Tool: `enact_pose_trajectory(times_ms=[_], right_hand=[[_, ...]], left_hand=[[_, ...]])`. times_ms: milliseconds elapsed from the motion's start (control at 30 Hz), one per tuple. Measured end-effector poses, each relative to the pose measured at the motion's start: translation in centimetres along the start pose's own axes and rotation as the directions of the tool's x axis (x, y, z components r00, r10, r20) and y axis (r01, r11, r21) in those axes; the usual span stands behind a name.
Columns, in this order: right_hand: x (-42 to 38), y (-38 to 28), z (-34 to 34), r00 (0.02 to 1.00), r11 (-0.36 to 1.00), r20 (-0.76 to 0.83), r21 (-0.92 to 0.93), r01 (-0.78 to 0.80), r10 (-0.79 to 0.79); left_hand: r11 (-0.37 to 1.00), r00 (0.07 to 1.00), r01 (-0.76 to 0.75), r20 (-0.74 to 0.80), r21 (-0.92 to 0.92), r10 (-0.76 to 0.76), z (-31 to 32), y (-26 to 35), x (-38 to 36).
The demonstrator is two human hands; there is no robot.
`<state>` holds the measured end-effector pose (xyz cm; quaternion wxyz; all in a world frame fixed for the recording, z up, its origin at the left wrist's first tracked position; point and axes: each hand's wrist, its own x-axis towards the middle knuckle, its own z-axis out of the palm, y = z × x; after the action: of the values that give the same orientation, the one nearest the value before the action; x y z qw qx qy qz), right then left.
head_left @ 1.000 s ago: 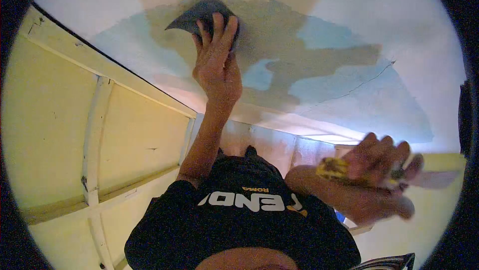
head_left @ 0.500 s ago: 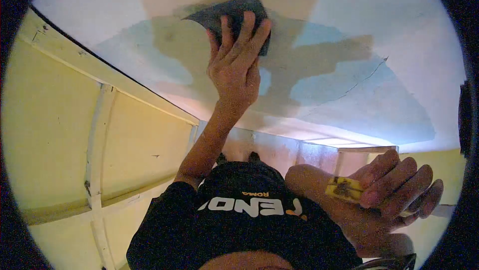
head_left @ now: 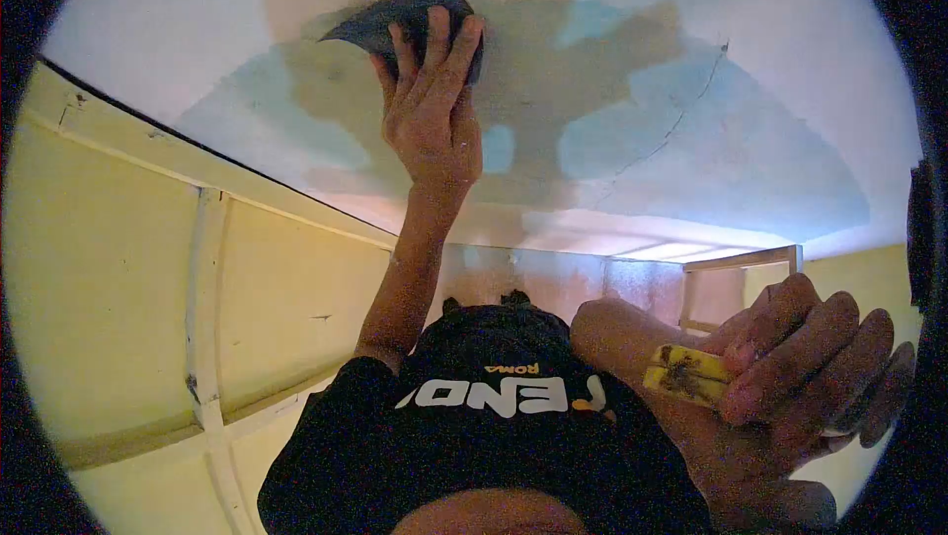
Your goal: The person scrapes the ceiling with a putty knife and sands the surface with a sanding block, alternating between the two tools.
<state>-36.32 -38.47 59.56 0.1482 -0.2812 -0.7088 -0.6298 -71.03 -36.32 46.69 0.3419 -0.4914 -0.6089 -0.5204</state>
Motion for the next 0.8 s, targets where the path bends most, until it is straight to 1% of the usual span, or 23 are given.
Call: enact_pose_trajectory(times_ms=[67, 167, 233, 267, 367, 433, 467, 533, 567, 633, 733, 800], right_hand=[[-0.9, 0.5, -0.5, 0.998, 1.0, 0.051, -0.021, 0.023, -0.021], [-3.2, 1.5, -1.6, 0.973, 1.0, 0.229, -0.007, 0.019, -0.016], [-2.8, 1.5, -2.0, 0.961, 0.999, 0.276, -0.033, 0.034, -0.024], [-2.3, 1.2, -2.2, 0.962, 0.997, 0.269, -0.057, 0.051, -0.034], [0.7, 0.0, -3.2, 0.96, 0.983, 0.269, -0.146, 0.115, -0.072], [1.8, 0.0, -4.3, 0.962, 0.994, 0.268, -0.089, 0.069, -0.043], [2.2, 0.6, -5.2, 0.959, 1.0, 0.284, -0.002, 0.009, -0.008], [2.2, 0.9, -5.2, 0.967, 1.0, 0.253, 0.027, 0.008, -0.014], [2.2, 0.7, -4.3, 0.978, 0.997, 0.198, -0.028, 0.066, -0.059], [2.4, 0.5, -3.6, 0.983, 0.99, 0.14, -0.053, 0.129, -0.121], [2.8, 0.8, -3.3, 0.98, 0.99, 0.142, 0.023, 0.139, -0.141], [2.7, 1.4, -3.4, 0.971, 0.987, 0.178, 0.07, 0.147, -0.157]], left_hand=[[1.0, 1.0, 0.003, 0.008, 0.0, -0.003, -0.2, 0.2, 0.0], [1.0, 1.0, 0.018, 0.011, 0.013, -0.018, 0.0, 0.0, -0.1], [0.999, 1.0, 0.019, 0.001, 0.033, -0.019, -0.3, -0.6, -0.3], [0.999, 1.0, 0.017, -0.019, 0.029, -0.016, -0.4, -0.8, -0.4], [0.996, 0.994, 0.082, -0.076, 0.042, -0.078, -0.4, -1.0, -0.4], [0.998, 0.994, 0.07, -0.08, 0.01, -0.069, -0.4, -0.7, -0.4], [0.997, 0.994, 0.078, -0.075, 0.0, -0.078, -0.3, -0.5, -0.5], [0.996, 0.995, 0.084, -0.049, -0.01, -0.085, -0.1, 0.0, -0.8], [0.997, 0.996, 0.082, -0.03, -0.003, -0.082, -0.1, 0.2, -0.9], [0.996, 0.996, 0.088, -0.012, 0.016, -0.088, -0.4, 0.2, -1.0], [0.995, 0.995, 0.097, -0.033, 0.028, -0.096, -0.6, 0.0, -0.4], [0.994, 0.993, 0.108, -0.051, 0.011, -0.108, -0.5, -0.5, -0.4]])
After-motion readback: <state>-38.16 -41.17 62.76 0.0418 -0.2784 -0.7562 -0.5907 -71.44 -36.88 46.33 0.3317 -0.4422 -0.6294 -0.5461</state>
